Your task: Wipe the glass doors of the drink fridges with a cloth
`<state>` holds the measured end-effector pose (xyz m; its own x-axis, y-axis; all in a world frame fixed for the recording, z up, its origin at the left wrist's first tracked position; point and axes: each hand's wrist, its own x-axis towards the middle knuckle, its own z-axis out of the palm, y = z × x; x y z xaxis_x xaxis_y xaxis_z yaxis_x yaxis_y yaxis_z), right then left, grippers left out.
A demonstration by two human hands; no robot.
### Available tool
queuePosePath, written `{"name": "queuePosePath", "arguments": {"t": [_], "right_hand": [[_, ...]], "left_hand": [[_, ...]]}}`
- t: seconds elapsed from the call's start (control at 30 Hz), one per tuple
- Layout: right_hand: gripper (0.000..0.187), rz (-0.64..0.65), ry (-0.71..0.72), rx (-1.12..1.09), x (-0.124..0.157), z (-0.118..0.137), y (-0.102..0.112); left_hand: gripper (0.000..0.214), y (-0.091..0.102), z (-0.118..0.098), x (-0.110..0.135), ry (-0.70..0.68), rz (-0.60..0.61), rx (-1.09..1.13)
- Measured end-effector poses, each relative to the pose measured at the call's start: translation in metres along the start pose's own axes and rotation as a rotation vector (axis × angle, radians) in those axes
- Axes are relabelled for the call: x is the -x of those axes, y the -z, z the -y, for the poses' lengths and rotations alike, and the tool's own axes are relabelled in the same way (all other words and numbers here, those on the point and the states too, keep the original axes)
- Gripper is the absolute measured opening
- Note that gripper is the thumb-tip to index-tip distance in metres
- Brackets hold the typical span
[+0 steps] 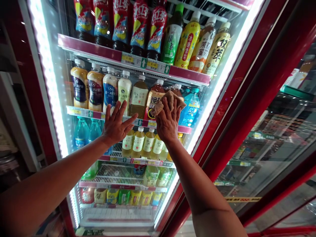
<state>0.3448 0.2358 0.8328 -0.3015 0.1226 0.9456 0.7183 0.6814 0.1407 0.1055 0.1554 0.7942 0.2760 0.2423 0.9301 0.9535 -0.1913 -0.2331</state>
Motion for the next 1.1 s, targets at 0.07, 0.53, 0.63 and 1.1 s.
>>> {"name": "queuePosePath", "arguments": {"t": [0.07, 0.53, 0.63, 1.1], "right_hand": [[0.052, 0.019, 0.024, 0.001, 0.010, 0.006, -0.003], [0.055, 0.032, 0.024, -0.029, 0.011, 0.034, -0.014], [0.057, 0.051, 0.049, -0.037, 0.008, 0.036, -0.016], [0.053, 0.052, 0.054, -0.011, -0.001, 0.049, -0.014]], "left_hand": [[0.068, 0.000, 0.000, 0.000, -0.004, 0.000, 0.000], [0.059, 0.007, 0.007, 0.004, -0.067, 0.037, -0.009], [0.056, 0.009, 0.008, 0.005, -0.079, 0.067, 0.003], [0.065, 0.040, 0.056, 0.006, -0.213, 0.159, -0.023]]}}
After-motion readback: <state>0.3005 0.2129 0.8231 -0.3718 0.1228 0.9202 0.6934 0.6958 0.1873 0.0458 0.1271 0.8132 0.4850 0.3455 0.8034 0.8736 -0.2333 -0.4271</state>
